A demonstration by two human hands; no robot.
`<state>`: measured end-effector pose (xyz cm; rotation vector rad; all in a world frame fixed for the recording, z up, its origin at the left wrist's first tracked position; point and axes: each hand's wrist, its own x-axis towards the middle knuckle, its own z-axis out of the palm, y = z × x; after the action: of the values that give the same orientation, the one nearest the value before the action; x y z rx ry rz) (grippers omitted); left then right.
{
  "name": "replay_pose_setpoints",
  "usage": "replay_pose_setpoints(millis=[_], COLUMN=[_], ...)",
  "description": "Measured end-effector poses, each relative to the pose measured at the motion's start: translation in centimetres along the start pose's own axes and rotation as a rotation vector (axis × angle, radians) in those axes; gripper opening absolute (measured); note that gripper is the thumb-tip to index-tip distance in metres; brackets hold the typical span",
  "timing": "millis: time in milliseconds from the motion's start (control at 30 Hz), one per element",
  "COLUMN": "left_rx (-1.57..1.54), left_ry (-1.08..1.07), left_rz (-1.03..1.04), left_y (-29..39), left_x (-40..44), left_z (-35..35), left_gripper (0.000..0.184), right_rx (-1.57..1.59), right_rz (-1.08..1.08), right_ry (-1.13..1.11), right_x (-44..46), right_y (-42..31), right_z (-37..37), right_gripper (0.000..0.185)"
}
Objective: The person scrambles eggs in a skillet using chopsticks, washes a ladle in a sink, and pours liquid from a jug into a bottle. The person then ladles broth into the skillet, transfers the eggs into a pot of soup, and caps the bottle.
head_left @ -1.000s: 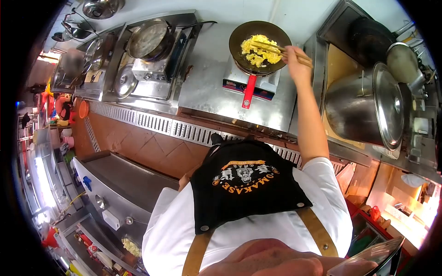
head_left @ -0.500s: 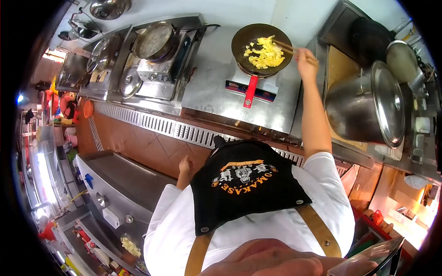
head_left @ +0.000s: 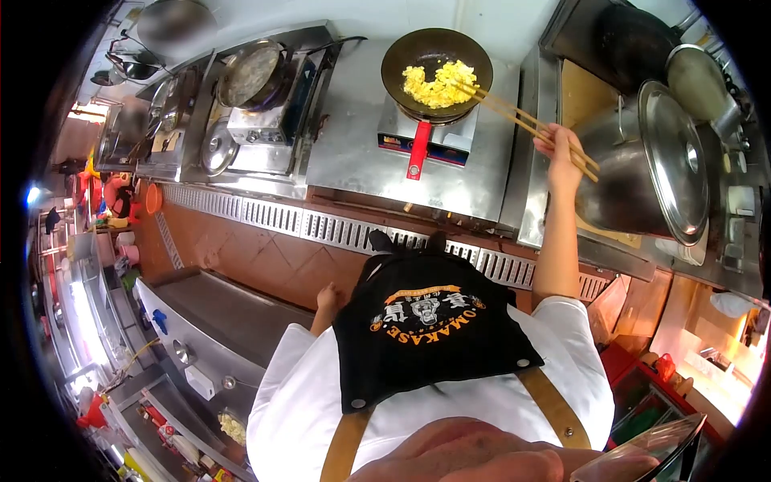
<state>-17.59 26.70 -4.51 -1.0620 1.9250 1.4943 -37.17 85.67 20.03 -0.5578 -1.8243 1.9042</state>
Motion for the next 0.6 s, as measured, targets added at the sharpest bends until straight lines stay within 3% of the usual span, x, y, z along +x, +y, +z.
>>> replay_pose_setpoints(millis=[67,267,333,400,467,600], left_rx=[-0.264,-0.107,-0.119,-0.134,-0.195,-0.317], left_ry=[0.112,-0.130,-0.068,-0.028,0.028,-0.040], left_rz=[-0.238,-0.208,-0.159,-0.109,-0.095,-0.145], left_y=[1.5,-0.2,-0.2,0.4,-0.1,-3.4], left_x=[0.1,3.6,2.7,1.4,1.1,0.7], left_z=[0.9,0.5,1.5,2.4,2.2,-0.3], left_gripper=[0.033,0.039,0.037,0.035,0.030,0.023], right_rx=[0.175,0.133,0.313,0.164,0.157,-0.032], right_rz=[-0.072,-0.029,-0.111,-0.068,-0.059,-0.375], right_ry=[0.029,0.031,0.066,-0.008,0.027,0.131], right_x=[-1.1,-3.4,-4.5,-3.6,-4.3,-7.7], right_y=[0.0,1.5,0.9,4.6,3.5,3.0], right_z=[-0.5,-1.6,-1.4,-2.4,-2.5,-3.4], right_gripper=[0.030,0.031,0.030,0.029,0.028,0.018])
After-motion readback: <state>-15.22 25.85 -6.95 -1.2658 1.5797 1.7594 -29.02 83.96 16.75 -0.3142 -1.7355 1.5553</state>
